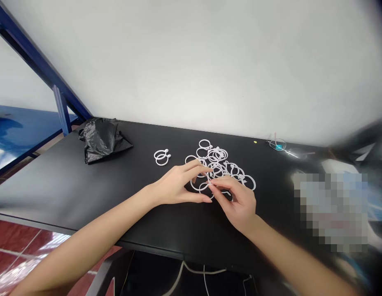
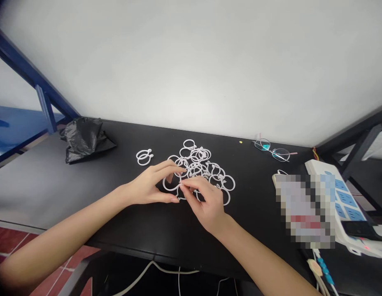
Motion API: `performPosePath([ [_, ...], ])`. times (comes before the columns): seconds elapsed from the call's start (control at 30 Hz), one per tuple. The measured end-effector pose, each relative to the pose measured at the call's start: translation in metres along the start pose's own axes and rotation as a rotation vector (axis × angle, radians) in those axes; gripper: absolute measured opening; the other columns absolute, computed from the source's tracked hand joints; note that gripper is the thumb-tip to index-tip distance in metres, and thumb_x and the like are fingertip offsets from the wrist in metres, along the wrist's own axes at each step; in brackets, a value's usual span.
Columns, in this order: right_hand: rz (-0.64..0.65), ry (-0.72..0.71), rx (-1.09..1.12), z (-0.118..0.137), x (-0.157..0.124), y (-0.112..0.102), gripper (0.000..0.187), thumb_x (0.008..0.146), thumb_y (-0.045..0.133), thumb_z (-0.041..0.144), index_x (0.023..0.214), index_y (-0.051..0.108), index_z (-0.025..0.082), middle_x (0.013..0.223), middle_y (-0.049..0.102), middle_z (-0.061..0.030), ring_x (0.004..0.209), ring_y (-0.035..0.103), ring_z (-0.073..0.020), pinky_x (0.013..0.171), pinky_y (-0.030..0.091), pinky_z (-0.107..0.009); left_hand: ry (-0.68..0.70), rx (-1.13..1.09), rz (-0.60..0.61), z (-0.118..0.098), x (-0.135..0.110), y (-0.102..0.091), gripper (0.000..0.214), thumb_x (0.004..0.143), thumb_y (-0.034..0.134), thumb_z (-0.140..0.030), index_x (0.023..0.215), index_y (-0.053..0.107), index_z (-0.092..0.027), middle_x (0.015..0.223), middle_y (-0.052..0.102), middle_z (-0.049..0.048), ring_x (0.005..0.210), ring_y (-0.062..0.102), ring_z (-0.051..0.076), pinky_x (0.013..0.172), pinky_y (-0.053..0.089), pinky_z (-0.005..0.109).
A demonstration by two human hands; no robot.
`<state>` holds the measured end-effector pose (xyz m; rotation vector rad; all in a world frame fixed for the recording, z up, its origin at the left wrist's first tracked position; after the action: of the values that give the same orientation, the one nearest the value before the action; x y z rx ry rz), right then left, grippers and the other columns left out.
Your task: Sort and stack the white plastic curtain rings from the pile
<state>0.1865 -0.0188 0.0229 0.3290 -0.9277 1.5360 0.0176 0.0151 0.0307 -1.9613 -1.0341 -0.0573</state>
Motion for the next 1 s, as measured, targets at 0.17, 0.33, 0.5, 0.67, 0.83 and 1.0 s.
performPosePath([
  [0.17,0.016,-0.033,0.006,0.0019,0.0030,-0.0006,0.025,0.086,0.063,0.006,0.102,0.071,0.023,0.088,0.076,-0.0043,0.077,0.072,-0.0186,0.068,0.061,-0.032,-0.050,0.019,0.001,-0.0006,0.0007,0.0020,0.034,0.090,0.057,-0.048,0.106,0.057,-0.017,0.086,0.054,0.0033,0.067,0.051,0.011,0.055,0.047,0.020],
  [0.33,0.054,-0.048,0.026,0.0020,0.0065,-0.0014,0.034,0.087,0.060,0.004,0.111,0.072,0.026,0.095,0.077,-0.0037,0.082,0.074,-0.0188,0.073,0.063,-0.032,-0.081,-0.018,-0.009,0.0004,-0.0006,0.0039,0.022,0.092,0.055,-0.039,0.099,0.052,-0.018,0.081,0.049,-0.0002,0.062,0.044,0.009,0.054,0.044,0.019],
  [0.5,0.041,-0.042,0.027,0.0016,0.0053,-0.0018,0.032,0.087,0.061,0.007,0.109,0.073,0.027,0.092,0.078,-0.0032,0.078,0.075,-0.0192,0.069,0.064,-0.031,-0.120,-0.049,0.028,0.0005,-0.0009,0.0062,0.020,0.094,0.052,-0.038,0.099,0.050,-0.019,0.086,0.049,-0.0001,0.060,0.044,0.008,0.056,0.044,0.020],
  [0.67,0.031,-0.049,0.036,0.0032,0.0060,-0.0022,0.033,0.085,0.063,0.005,0.108,0.074,0.026,0.091,0.078,-0.0035,0.077,0.074,-0.0186,0.068,0.064,-0.030,-0.113,-0.053,0.035,-0.0004,-0.0009,0.0058,0.019,0.095,0.052,-0.036,0.099,0.049,-0.018,0.088,0.049,0.0006,0.060,0.042,0.007,0.055,0.041,0.020],
  [0.83,0.029,-0.058,0.043,0.0055,0.0069,-0.0026,0.031,0.087,0.060,0.006,0.107,0.074,0.026,0.089,0.078,-0.0040,0.076,0.074,-0.0183,0.066,0.063,-0.030,-0.130,-0.043,0.052,-0.0002,-0.0022,0.0067,0.021,0.096,0.050,-0.039,0.100,0.050,-0.019,0.089,0.049,0.0010,0.060,0.042,0.008,0.055,0.040,0.021],
  [1.0,0.024,-0.061,0.041,0.0051,0.0056,-0.0022,0.029,0.087,0.059,0.007,0.105,0.075,0.025,0.088,0.078,-0.0046,0.075,0.074,-0.0191,0.065,0.063,-0.030,-0.129,-0.029,0.052,-0.0017,-0.0015,0.0068,0.023,0.096,0.049,-0.041,0.099,0.051,-0.018,0.086,0.050,0.0009,0.061,0.043,0.009,0.055,0.039,0.021],
])
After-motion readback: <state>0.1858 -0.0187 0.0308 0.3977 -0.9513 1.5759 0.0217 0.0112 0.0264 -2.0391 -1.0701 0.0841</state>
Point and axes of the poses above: each hand's wrist, its own x-axis towards the middle knuckle, its own y-axis out of the palm, z = x × y, the point moved 4 cm from there along x, towards the middle knuckle
